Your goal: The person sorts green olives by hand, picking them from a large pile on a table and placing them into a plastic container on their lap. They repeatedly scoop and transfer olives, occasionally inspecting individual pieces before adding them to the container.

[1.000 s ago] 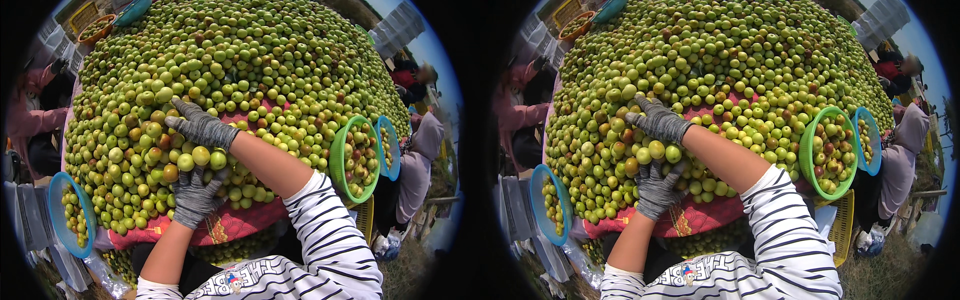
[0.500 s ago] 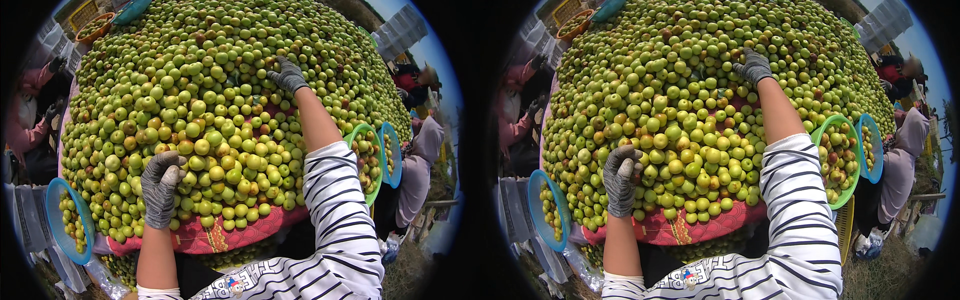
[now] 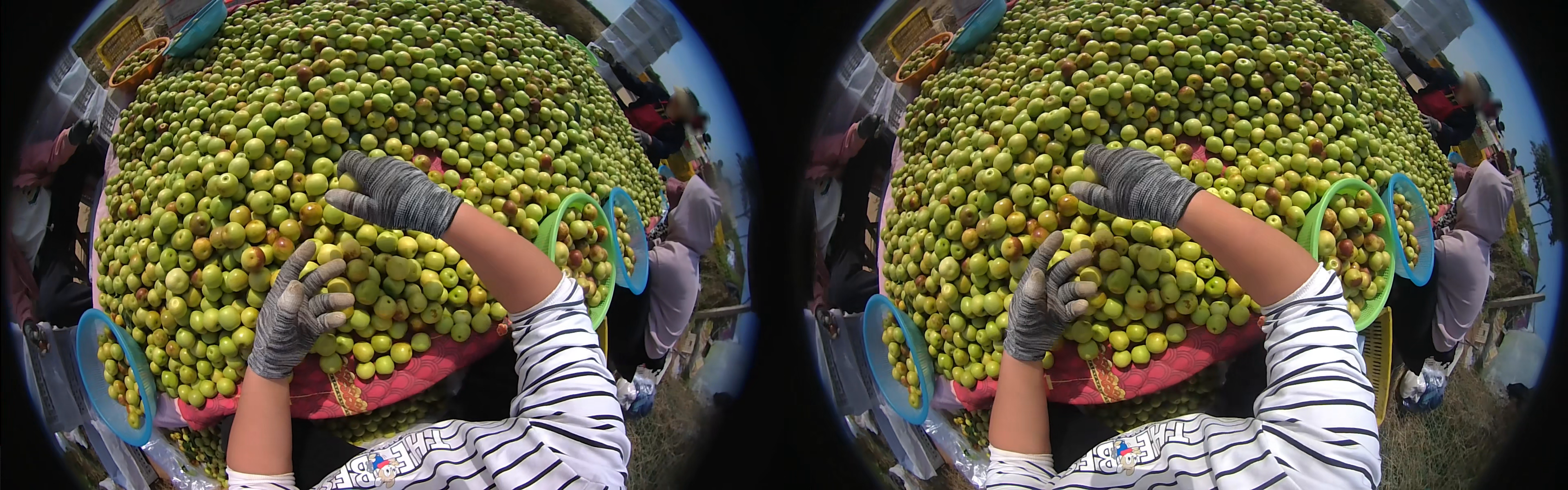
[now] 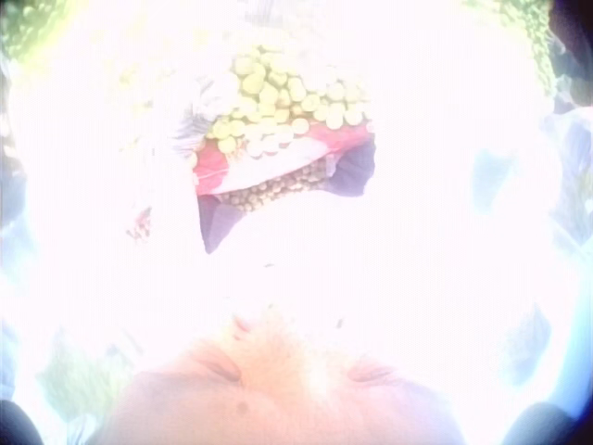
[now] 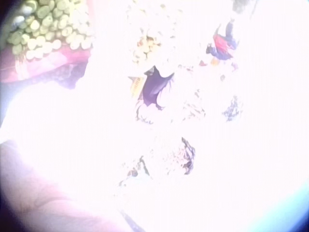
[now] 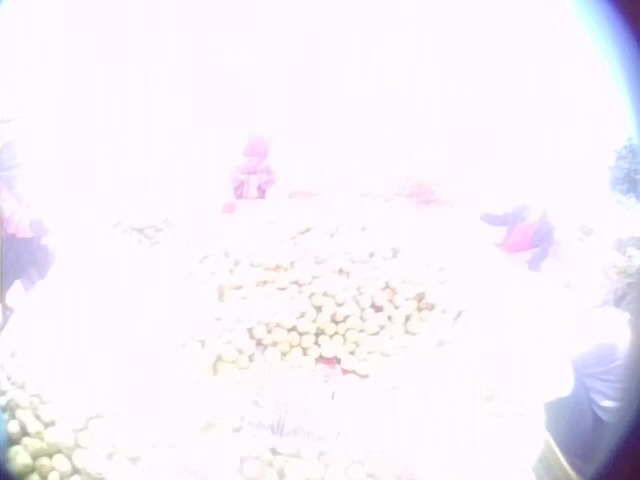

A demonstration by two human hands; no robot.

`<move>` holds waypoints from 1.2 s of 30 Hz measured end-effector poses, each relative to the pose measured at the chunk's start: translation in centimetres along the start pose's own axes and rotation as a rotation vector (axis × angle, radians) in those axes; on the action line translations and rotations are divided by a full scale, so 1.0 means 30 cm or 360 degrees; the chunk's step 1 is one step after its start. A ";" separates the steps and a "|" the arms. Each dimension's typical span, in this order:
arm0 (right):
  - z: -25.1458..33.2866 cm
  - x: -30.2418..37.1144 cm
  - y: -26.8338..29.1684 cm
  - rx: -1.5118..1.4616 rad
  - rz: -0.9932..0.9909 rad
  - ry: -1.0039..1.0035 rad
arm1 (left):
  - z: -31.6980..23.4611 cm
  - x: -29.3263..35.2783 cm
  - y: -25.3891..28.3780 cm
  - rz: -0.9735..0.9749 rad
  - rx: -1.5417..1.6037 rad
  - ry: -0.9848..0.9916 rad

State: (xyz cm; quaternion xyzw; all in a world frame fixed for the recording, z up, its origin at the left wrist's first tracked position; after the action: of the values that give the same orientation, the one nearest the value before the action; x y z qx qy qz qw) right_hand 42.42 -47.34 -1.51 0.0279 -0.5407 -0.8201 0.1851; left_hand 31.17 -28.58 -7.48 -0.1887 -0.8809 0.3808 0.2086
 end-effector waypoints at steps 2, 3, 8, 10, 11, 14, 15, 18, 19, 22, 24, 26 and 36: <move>0.162 0.072 -0.064 -0.0173 0.0141 0.0388 | 0.007 -0.003 0.011 -0.0146 0.0055 -0.0012; 0.210 0.095 -0.077 -0.0306 0.0120 0.0633 | 0.010 -0.006 0.020 -0.0181 0.0028 0.0018; -0.161 -0.052 0.021 0.0047 -0.0168 0.0114 | -0.011 -0.015 0.074 -0.0171 -0.0010 0.0030; -0.459 -0.094 0.156 0.0533 -0.0613 -0.0557 | -0.010 -0.012 0.088 -0.0170 0.0050 0.0010; -0.603 -0.078 0.214 0.0578 -0.0773 -0.0905 | -0.008 -0.010 0.091 -0.0167 0.0006 -0.0001; -0.904 -0.033 0.294 0.0677 -0.0732 -0.1481 | -0.005 -0.009 0.098 -0.0188 -0.0098 -0.0012; -0.953 -0.044 0.300 0.0654 -0.0724 -0.1430 | -0.004 -0.011 0.095 -0.0167 -0.0110 -0.0015; -1.039 -0.101 0.315 0.0765 -0.0513 -0.1346 | -0.005 -0.015 0.094 -0.0153 -0.0148 -0.0020; -1.045 -0.123 0.307 0.0853 -0.0409 -0.1216 | -0.005 -0.016 0.096 -0.0165 -0.0140 -0.0021; -1.071 -0.171 0.275 0.0682 -0.0313 -0.1211 | -0.005 -0.018 0.095 -0.0103 -0.0102 -0.0020; -1.078 -0.178 0.249 0.0460 -0.0404 -0.1274 | -0.002 -0.017 0.100 -0.0137 -0.0122 -0.0005; -1.065 -0.182 0.229 0.0336 -0.0500 -0.1243 | 0.000 -0.015 0.103 -0.0156 -0.0141 -0.0003; -0.853 -0.113 0.196 0.0383 -0.0042 -0.0849 | -0.003 -0.012 0.098 -0.0128 -0.0179 -0.0019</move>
State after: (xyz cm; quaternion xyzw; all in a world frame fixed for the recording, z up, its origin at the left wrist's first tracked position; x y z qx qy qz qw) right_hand 53.47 -70.69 -7.34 -0.1601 -0.6631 -0.7309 0.0211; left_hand 32.02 -26.82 -9.72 -0.1623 -0.9090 0.3230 0.2075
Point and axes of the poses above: each hand's wrist, its own x-axis away from the middle knuckle, its own y-axis out of the back of the hand, z = x × y, the point moved 5 cm from there along -x, towards the middle knuckle, and after that the axes turned 1 degree about -y, right-handed, at the moved point
